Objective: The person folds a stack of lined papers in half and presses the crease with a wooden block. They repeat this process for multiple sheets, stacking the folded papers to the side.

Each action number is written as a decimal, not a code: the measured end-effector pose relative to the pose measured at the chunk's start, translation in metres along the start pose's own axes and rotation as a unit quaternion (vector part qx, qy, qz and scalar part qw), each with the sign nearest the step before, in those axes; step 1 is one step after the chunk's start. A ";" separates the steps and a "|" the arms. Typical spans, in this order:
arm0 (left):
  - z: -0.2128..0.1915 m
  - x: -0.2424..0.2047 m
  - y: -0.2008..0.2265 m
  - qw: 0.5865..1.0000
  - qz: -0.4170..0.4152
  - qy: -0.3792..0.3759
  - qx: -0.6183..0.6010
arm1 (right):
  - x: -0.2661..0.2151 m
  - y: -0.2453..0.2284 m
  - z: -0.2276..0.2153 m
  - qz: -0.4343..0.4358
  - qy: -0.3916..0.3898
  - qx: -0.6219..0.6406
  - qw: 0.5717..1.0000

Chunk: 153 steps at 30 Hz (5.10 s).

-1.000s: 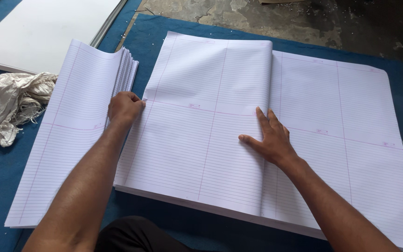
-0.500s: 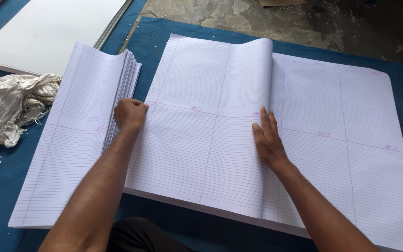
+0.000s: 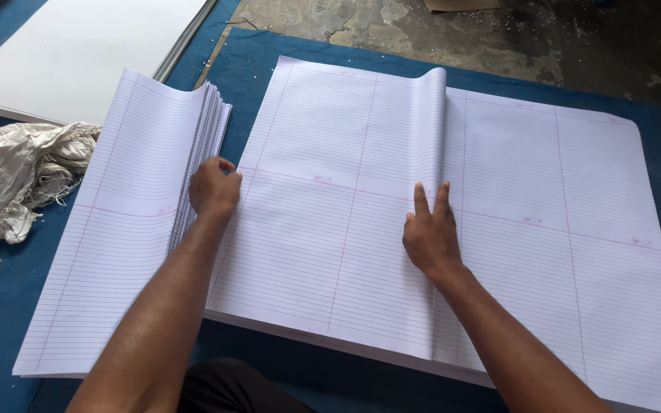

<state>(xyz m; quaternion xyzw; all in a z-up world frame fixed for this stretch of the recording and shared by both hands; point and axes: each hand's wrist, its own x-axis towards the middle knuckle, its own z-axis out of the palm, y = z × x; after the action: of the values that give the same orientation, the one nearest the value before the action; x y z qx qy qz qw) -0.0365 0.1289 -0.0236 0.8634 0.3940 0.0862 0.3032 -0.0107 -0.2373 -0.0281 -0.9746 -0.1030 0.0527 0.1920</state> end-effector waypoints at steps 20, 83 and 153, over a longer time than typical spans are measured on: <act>0.016 -0.123 0.128 0.890 0.241 -0.263 0.283 | 0.000 0.003 -0.004 -0.043 0.035 -0.065 0.996; 0.049 -0.113 0.150 0.886 0.170 -0.305 0.304 | -0.124 0.446 -0.124 0.359 0.078 -0.177 0.913; 0.032 -0.104 0.163 0.866 0.139 -0.369 0.307 | 0.152 0.056 -0.053 0.016 0.117 0.031 0.993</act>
<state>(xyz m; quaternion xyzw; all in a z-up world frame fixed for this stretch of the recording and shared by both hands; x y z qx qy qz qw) 0.0080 -0.0442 0.0569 0.9273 0.1358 -0.3233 0.1308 0.1552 -0.2736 -0.0103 -0.9692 -0.0622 -0.0554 0.2318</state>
